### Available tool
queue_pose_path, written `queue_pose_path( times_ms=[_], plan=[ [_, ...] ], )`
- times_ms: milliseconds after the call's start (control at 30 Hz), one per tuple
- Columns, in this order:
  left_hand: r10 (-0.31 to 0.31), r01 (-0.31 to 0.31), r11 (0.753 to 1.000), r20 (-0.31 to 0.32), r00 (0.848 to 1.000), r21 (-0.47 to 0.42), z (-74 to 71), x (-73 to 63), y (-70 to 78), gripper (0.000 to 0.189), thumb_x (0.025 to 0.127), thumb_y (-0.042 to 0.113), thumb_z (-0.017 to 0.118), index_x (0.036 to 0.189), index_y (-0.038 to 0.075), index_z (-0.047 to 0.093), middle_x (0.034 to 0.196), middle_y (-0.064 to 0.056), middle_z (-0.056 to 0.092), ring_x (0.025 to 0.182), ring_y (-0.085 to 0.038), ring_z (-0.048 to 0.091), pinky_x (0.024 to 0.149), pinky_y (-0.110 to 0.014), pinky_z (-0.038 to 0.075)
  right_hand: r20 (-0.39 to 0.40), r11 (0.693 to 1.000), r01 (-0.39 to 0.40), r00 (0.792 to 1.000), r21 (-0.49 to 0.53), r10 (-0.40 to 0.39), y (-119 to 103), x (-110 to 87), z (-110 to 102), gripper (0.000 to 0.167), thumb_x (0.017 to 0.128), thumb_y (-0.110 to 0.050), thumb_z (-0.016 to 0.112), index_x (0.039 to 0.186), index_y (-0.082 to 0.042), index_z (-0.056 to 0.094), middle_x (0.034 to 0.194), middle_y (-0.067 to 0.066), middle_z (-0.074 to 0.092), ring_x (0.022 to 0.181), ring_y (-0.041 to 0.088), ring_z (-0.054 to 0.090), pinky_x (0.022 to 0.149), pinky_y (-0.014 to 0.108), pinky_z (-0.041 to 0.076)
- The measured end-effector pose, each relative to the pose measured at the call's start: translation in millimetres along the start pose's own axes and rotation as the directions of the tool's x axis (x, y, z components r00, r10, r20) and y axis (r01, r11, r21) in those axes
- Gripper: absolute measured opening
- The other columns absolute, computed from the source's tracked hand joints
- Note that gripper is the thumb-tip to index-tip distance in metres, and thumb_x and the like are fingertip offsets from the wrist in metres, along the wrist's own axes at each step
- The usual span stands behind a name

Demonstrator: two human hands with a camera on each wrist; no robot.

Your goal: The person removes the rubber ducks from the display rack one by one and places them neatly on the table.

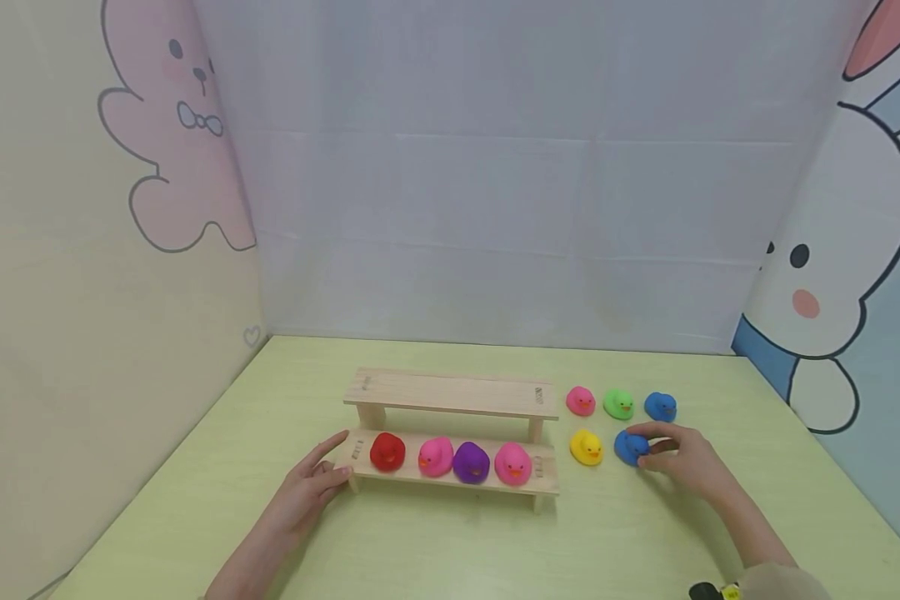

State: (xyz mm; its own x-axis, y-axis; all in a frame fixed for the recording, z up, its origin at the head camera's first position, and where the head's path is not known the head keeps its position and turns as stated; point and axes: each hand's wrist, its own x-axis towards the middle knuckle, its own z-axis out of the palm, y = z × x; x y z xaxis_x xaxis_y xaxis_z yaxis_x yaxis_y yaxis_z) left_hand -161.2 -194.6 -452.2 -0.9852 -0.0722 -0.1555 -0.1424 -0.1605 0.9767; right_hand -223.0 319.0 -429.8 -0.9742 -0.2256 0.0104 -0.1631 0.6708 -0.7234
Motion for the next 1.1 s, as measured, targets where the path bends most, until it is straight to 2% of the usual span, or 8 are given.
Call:
queue_pose_path(
  times_ms=[200,433,567,667,767,867,1100],
  plan=[
    [0.001,-0.001,1.0,-0.002,1.0,0.006,0.7,0.0,0.7,0.062,0.077,0.002,0.067,0.134,0.013,0.044,0.074,-0.003,0.044,0.072,-0.014,0.047,0.074,-0.027,0.044,0.031,1.0,0.015,0.999,-0.019,-0.014,-4,-2.7,-2,0.049,0.079,-0.023,0.07,0.122,-0.004,0.055,0.122,0.022,0.05,0.095,0.029,0.054,0.069,0.029,0.047],
    [0.009,-0.009,1.0,-0.009,1.0,-0.006,1.8,-0.7,1.0,0.062,0.077,-0.001,0.066,0.134,0.013,0.045,0.074,-0.004,0.044,0.071,-0.013,0.048,0.071,-0.025,0.044,0.017,0.987,0.091,0.996,-0.13,-0.089,-11,-5.6,-6,0.058,0.075,-0.021,0.073,0.125,-0.001,0.05,0.121,0.024,0.051,0.092,0.031,0.056,0.068,0.034,0.049],
    [0.009,-0.009,0.999,0.002,1.0,0.035,1.9,-0.8,4.0,0.061,0.079,0.001,0.065,0.135,0.014,0.043,0.092,-0.011,0.054,0.085,-0.016,0.055,0.078,-0.027,0.046,-0.025,0.978,0.103,0.994,-0.182,-0.109,-19,-5.7,-9,0.058,0.075,-0.021,0.073,0.126,-0.004,0.05,0.124,0.023,0.049,0.094,0.033,0.055,0.07,0.038,0.049],
    [-0.002,0.001,0.998,0.015,1.0,0.065,0.9,0.6,7.6,0.061,0.08,0.003,0.065,0.136,0.016,0.042,0.11,-0.017,0.054,0.096,-0.02,0.057,0.08,-0.03,0.047,-0.049,0.971,0.119,0.99,-0.207,-0.132,-30,-6.3,-11,0.057,0.076,-0.021,0.072,0.126,-0.005,0.05,0.125,0.022,0.048,0.096,0.035,0.054,0.071,0.039,0.048],
    [-0.017,0.013,0.997,0.048,0.999,0.08,-1.7,3.1,10.7,0.064,0.079,0.002,0.065,0.137,0.017,0.04,0.121,-0.017,0.049,0.098,-0.021,0.056,0.079,-0.033,0.048,-0.063,0.967,0.129,0.987,-0.221,-0.146,-43,-7.5,-11,0.056,0.077,-0.024,0.072,0.126,-0.006,0.05,0.123,0.019,0.05,0.097,0.034,0.053,0.073,0.039,0.047],
    [-0.027,0.016,0.995,0.113,0.993,0.096,-6.0,6.9,12.3,0.067,0.079,0.002,0.065,0.138,0.019,0.039,0.128,-0.016,0.044,0.098,-0.023,0.056,0.078,-0.034,0.048,-0.072,0.963,0.146,0.983,-0.227,-0.166,-58,-9.3,-10,0.055,0.078,-0.024,0.071,0.125,-0.007,0.05,0.122,0.017,0.052,0.098,0.034,0.053,0.074,0.039,0.047],
    [-0.034,0.004,0.993,0.26,0.965,0.115,-16.3,17.3,12.9,0.068,0.08,0.002,0.063,0.14,0.017,0.034,0.133,-0.017,0.037,0.104,-0.025,0.054,0.081,-0.034,0.048,-0.134,0.94,0.196,0.961,-0.28,-0.24,-89,-14.1,-2,0.053,0.078,-0.023,0.071,0.126,-0.012,0.051,0.118,0.011,0.054,0.096,0.027,0.054,0.073,0.03,0.048]
  ],
)
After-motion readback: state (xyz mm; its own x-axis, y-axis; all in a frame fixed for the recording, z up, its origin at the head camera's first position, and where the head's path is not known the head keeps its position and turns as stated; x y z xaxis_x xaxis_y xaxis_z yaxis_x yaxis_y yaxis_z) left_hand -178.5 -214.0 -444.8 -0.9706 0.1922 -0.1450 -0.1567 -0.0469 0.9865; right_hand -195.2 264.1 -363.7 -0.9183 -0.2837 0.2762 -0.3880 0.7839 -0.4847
